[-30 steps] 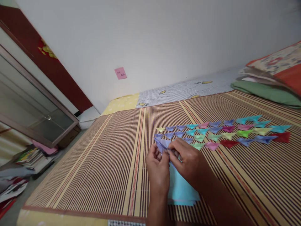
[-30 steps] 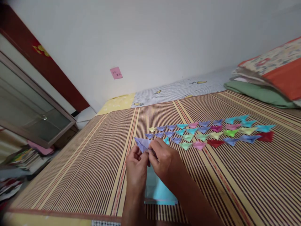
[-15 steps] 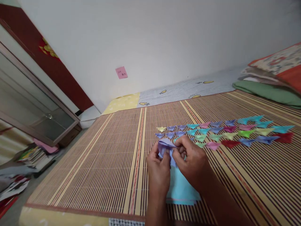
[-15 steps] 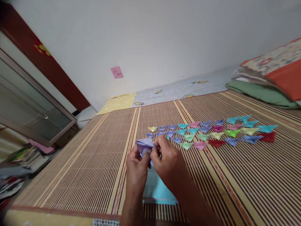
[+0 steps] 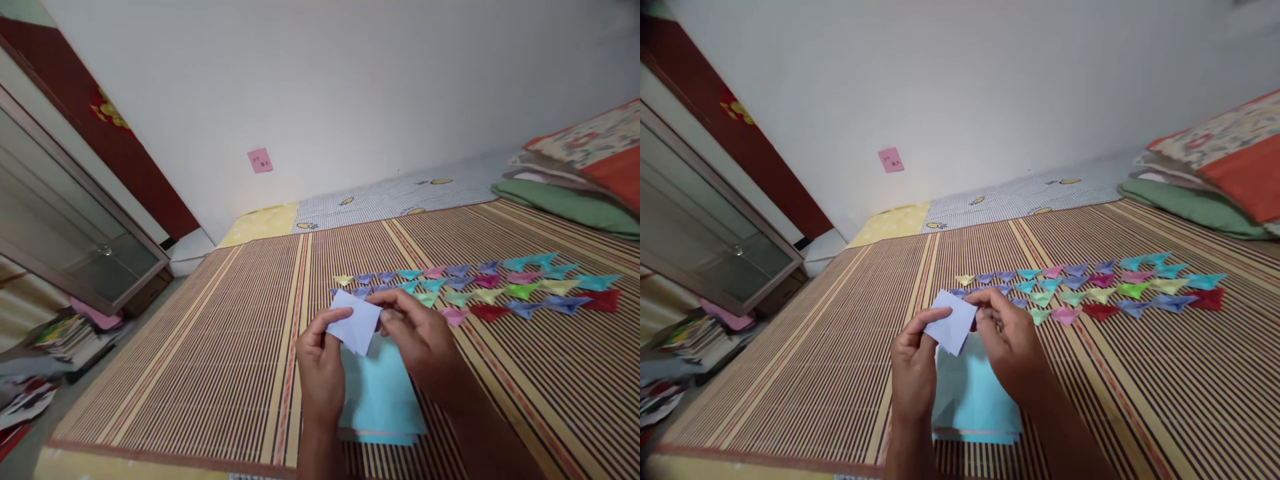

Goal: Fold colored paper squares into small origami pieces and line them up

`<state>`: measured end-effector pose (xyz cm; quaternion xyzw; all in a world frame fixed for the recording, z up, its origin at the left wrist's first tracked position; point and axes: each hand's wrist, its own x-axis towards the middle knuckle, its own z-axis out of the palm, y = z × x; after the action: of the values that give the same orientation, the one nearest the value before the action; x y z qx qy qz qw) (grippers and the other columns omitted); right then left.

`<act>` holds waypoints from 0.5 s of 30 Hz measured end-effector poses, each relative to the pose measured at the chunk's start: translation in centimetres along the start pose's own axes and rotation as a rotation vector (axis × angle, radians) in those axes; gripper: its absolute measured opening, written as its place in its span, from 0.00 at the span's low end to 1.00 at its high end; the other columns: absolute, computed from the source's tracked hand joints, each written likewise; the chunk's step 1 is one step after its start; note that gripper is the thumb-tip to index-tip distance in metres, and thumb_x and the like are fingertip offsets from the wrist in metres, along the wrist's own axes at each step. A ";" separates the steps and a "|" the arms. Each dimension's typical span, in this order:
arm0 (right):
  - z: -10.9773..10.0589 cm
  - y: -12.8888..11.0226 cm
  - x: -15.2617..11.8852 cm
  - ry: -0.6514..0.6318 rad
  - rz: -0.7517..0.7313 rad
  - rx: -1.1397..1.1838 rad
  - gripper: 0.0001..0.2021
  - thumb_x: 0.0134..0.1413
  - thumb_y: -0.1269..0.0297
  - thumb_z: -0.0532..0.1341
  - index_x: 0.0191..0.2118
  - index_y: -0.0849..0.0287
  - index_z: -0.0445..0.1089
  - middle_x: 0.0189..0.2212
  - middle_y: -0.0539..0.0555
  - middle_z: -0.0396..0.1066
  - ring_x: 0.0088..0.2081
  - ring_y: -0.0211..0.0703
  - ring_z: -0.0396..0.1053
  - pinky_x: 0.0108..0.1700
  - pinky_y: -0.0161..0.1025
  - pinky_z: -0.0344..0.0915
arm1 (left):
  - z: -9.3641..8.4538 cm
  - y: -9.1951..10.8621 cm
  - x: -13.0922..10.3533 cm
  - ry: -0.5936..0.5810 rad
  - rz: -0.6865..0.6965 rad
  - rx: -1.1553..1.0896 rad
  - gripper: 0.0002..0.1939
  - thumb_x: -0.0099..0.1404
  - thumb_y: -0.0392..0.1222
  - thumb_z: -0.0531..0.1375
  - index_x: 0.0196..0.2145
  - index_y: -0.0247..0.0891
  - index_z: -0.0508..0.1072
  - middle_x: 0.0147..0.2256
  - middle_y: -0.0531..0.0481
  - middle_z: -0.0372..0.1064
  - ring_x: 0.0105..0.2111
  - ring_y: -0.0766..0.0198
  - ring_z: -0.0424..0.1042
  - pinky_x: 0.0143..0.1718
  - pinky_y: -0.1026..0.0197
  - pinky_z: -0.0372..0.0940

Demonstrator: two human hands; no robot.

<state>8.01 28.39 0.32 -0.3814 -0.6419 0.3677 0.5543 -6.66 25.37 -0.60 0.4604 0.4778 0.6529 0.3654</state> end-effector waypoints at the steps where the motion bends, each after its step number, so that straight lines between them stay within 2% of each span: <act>1: -0.2 0.1 0.1 -0.012 0.052 0.066 0.10 0.67 0.62 0.55 0.45 0.57 0.73 0.30 0.51 0.74 0.30 0.42 0.73 0.32 0.36 0.67 | -0.1 0.3 -0.1 -0.018 0.056 0.062 0.16 0.64 0.31 0.57 0.40 0.41 0.83 0.41 0.48 0.78 0.41 0.58 0.75 0.40 0.62 0.67; 3: -0.4 0.4 0.3 -0.039 0.133 0.139 0.12 0.66 0.55 0.58 0.43 0.58 0.74 0.28 0.50 0.73 0.29 0.41 0.71 0.30 0.36 0.66 | -0.2 0.7 -0.2 -0.067 0.155 0.153 0.20 0.62 0.28 0.54 0.40 0.42 0.83 0.42 0.48 0.77 0.45 0.57 0.74 0.44 0.60 0.66; 5: -0.4 0.9 0.5 -0.058 0.160 0.141 0.12 0.62 0.54 0.63 0.37 0.58 0.74 0.27 0.50 0.72 0.29 0.41 0.69 0.30 0.36 0.64 | -0.2 1.0 -0.4 -0.108 0.176 0.195 0.21 0.59 0.26 0.54 0.40 0.42 0.82 0.39 0.49 0.77 0.40 0.59 0.74 0.41 0.61 0.66; 7: -0.3 1.4 0.5 -0.043 0.153 0.112 0.12 0.61 0.55 0.65 0.33 0.58 0.73 0.25 0.49 0.69 0.27 0.39 0.65 0.28 0.35 0.61 | -0.1 1.1 -0.5 -0.123 0.118 0.144 0.17 0.60 0.28 0.56 0.40 0.41 0.80 0.36 0.49 0.76 0.33 0.62 0.72 0.35 0.63 0.65; 9: -0.2 1.7 0.5 -0.006 0.125 0.093 0.12 0.61 0.56 0.64 0.31 0.58 0.72 0.24 0.48 0.66 0.26 0.38 0.63 0.28 0.36 0.60 | 0.1 1.1 -0.5 -0.117 0.025 0.016 0.13 0.63 0.34 0.59 0.45 0.42 0.76 0.37 0.49 0.76 0.30 0.64 0.70 0.31 0.64 0.64; 12: -0.2 1.5 0.4 -0.002 0.086 0.076 0.11 0.61 0.57 0.64 0.30 0.58 0.72 0.25 0.49 0.68 0.28 0.39 0.64 0.30 0.36 0.62 | 0.6 0.9 -0.3 -0.071 -0.112 -0.084 0.22 0.62 0.41 0.67 0.53 0.42 0.69 0.35 0.50 0.76 0.28 0.65 0.70 0.29 0.65 0.65; 13: -0.3 1.4 0.4 -0.010 0.087 0.074 0.11 0.60 0.58 0.64 0.30 0.58 0.73 0.25 0.49 0.69 0.29 0.40 0.65 0.31 0.37 0.63 | 0.7 0.8 -0.2 -0.056 -0.147 -0.078 0.23 0.60 0.42 0.69 0.52 0.40 0.70 0.31 0.51 0.75 0.27 0.65 0.69 0.28 0.66 0.64; 15: -0.4 1.1 0.4 -0.034 0.104 0.082 0.09 0.60 0.58 0.65 0.31 0.57 0.74 0.25 0.49 0.71 0.29 0.40 0.66 0.30 0.37 0.63 | 0.8 0.6 0.0 -0.060 -0.170 -0.060 0.17 0.59 0.44 0.70 0.44 0.37 0.74 0.26 0.53 0.73 0.25 0.67 0.68 0.27 0.67 0.63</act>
<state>8.42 29.28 -0.41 -0.3848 -0.6152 0.4282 0.5386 -5.95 25.40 0.10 0.4264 0.4844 0.6194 0.4471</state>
